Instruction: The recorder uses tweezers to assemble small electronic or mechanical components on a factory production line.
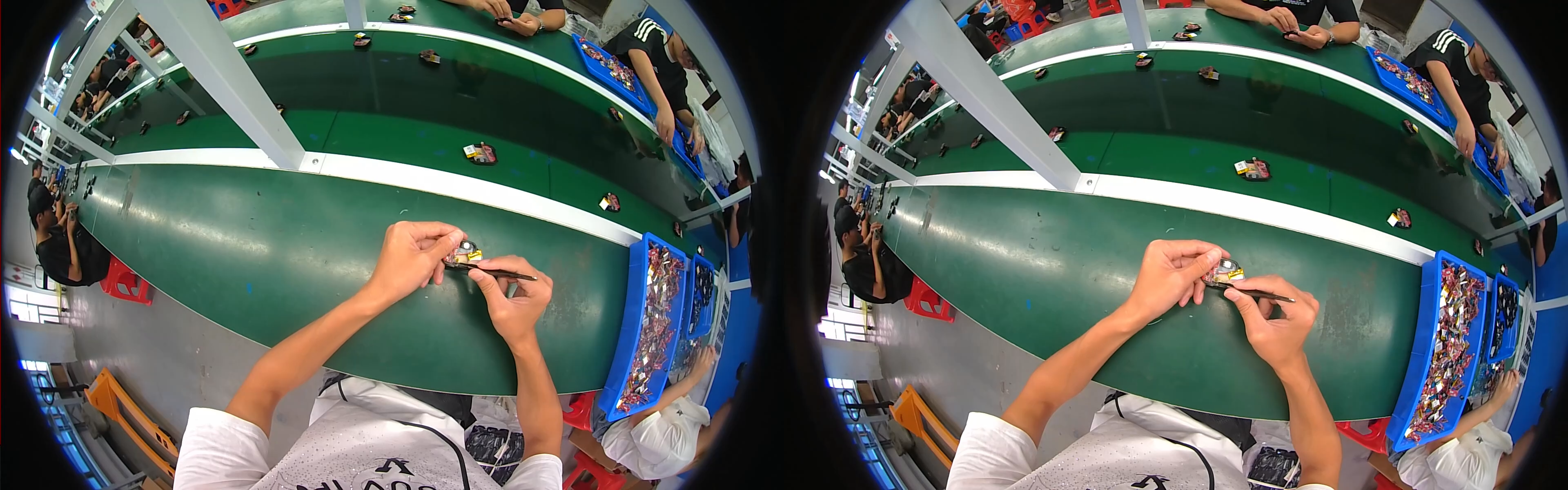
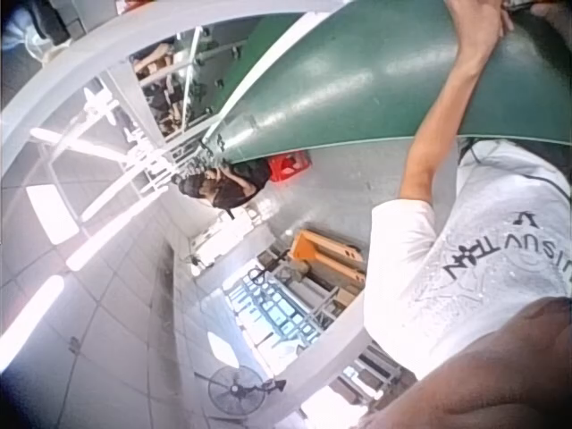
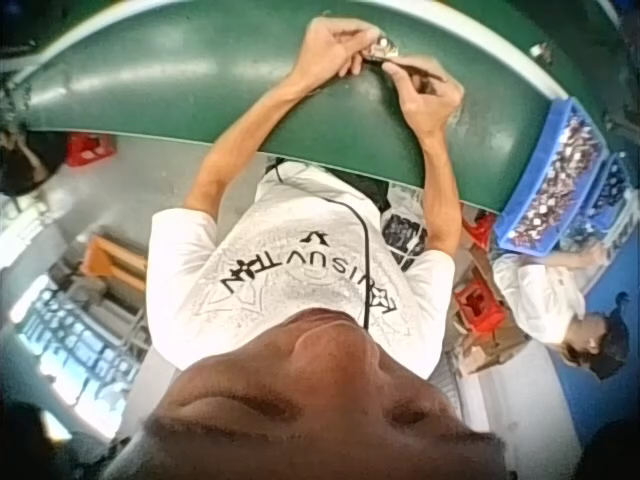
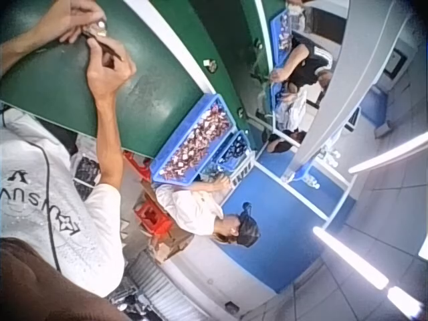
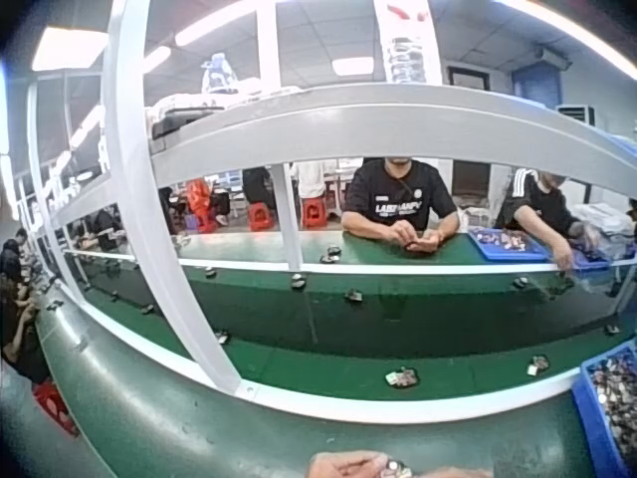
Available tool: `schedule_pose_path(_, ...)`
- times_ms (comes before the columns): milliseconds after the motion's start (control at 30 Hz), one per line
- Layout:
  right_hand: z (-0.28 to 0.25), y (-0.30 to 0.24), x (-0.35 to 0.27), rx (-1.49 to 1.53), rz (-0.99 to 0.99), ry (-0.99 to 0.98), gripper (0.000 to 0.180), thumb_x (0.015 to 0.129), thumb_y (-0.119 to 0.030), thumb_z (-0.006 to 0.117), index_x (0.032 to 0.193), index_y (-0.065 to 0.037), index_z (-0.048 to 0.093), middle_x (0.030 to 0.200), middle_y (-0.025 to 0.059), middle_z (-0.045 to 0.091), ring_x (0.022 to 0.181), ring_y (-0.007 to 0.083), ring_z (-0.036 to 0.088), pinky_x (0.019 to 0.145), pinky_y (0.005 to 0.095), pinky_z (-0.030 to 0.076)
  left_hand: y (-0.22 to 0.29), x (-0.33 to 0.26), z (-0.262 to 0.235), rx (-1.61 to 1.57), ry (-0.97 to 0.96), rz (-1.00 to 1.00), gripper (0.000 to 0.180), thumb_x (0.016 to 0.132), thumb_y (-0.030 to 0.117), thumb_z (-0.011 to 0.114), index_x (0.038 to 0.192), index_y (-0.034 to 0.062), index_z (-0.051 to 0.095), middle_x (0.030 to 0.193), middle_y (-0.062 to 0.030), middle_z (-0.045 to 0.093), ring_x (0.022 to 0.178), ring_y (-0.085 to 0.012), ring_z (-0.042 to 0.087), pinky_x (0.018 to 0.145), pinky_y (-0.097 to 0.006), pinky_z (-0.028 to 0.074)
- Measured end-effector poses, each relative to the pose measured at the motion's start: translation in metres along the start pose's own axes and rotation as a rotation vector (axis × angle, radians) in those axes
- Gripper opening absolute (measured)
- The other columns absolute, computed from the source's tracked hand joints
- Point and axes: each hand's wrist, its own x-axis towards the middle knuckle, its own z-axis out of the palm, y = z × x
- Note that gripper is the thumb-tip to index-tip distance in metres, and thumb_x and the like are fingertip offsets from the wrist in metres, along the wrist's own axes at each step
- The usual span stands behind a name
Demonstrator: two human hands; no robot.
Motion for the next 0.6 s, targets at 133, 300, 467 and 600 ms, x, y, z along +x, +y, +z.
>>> schedule_pose_path(133, -0.005, 0.003, 0.0, -0.005, -0.002, -0.035, 0.014, 0.077, 0.002, 0.084, 0.088, -0.002, 0.076, 0.078, 0.0055, 0.074, 0.048, 0.0027, 0.044, 0.046, 0.0202, 0.031, -0.001, 0.001, 0.005, 0.041, 0.003, 0.004, 0.024, 0.101, 0.013, 0.062, 0.108, -0.0074, 0.072, 0.079, -0.0089, 0.07, 0.05, -0.0083, 0.059, 0.038, -0.021, 0.038)
schedule_pose_path(300, -0.01, 0.007, 0.0, 0.017, -0.069, -0.022, 0.016, 0.076, 0.0, 0.084, 0.089, -0.004, 0.076, 0.082, 0.0072, 0.076, 0.043, 0.0036, 0.042, 0.043, 0.0214, 0.03, -0.002, 0.002, 0.011, 0.035, 0.012, 0.081, 0.021, 0.101, 0.011, 0.062, 0.108, -0.0051, 0.073, 0.077, -0.0076, 0.069, 0.051, -0.0077, 0.059, 0.039, -0.02, 0.038)
schedule_pose_path(467, -0.016, 0.005, 0.0, -0.024, -0.102, -0.05, 0.015, 0.077, 0.004, 0.083, 0.087, 0.0, 0.073, 0.082, 0.0096, 0.075, 0.048, 0.0042, 0.048, 0.046, 0.02, 0.034, -0.006, 0.004, 0.016, 0.051, 0.009, 0.104, 0.019, 0.1, 0.01, 0.062, 0.107, -0.0042, 0.073, 0.076, -0.0073, 0.069, 0.051, -0.0074, 0.058, 0.039, -0.02, 0.037)
schedule_pose_path(600, -0.025, 0.009, 0.001, -0.021, -0.114, -0.048, 0.015, 0.077, 0.004, 0.083, 0.087, 0.0, 0.073, 0.082, 0.0101, 0.075, 0.048, 0.004, 0.048, 0.045, 0.02, 0.034, -0.003, 0.006, 0.026, 0.035, 0.026, 0.093, 0.019, 0.097, 0.008, 0.065, 0.103, -0.0076, 0.074, 0.077, -0.0092, 0.072, 0.051, -0.0077, 0.057, 0.045, -0.023, 0.044)
